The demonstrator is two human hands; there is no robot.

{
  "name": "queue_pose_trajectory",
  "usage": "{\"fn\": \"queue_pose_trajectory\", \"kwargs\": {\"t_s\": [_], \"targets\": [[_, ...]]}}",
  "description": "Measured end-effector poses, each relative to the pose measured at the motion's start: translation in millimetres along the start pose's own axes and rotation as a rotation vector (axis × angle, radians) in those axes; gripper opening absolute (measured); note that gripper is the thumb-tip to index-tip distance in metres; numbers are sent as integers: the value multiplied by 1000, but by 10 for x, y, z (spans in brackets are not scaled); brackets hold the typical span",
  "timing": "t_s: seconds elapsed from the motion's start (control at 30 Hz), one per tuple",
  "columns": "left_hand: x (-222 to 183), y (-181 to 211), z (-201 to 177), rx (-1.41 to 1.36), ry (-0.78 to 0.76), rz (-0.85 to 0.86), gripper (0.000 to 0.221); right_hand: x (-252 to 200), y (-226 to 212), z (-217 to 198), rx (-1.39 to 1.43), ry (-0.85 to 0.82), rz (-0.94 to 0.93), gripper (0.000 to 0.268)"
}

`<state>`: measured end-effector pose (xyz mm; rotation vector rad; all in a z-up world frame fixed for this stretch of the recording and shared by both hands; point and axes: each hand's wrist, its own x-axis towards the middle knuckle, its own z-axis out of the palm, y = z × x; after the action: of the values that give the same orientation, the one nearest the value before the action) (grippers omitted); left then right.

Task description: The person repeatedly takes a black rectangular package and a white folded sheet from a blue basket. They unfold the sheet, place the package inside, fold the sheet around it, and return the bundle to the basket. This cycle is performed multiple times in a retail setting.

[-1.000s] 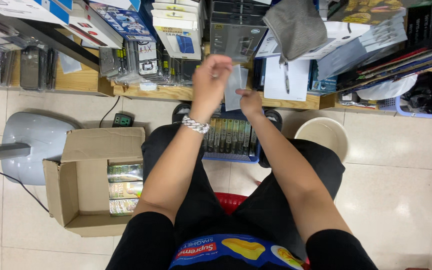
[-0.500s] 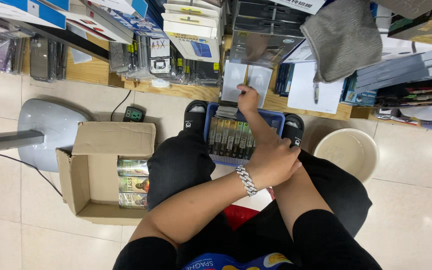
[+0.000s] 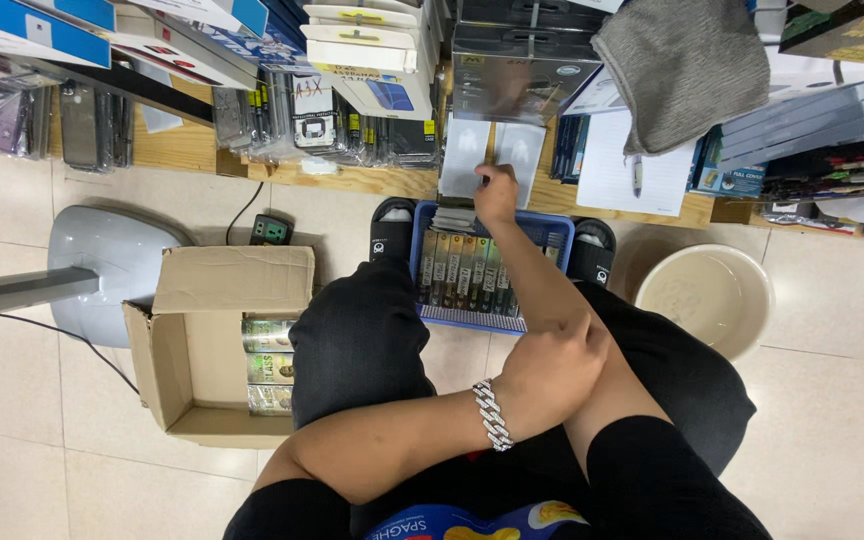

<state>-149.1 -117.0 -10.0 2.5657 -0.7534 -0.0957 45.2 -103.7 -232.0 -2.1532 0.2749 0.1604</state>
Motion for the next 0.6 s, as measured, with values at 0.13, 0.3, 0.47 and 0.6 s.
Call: {"fn": "queue_pose_trajectory", "kwargs": {"t_s": [0.13,0.3,0.47,0.6], "targets": [[-32,69,-69,-82,-97,-22,11,27,145,-49,-177,199,-57,26],[-34,38,-70,-189,-79,-47,4,10,306,-194,-258,194,410,90],[71,6,-125,-277,-94,-43,21,72,492,-172,-216,209,453,79],[101,-8,-237,-240,-154,-47,22,27,523,-238,-273,254,450,64]]}}
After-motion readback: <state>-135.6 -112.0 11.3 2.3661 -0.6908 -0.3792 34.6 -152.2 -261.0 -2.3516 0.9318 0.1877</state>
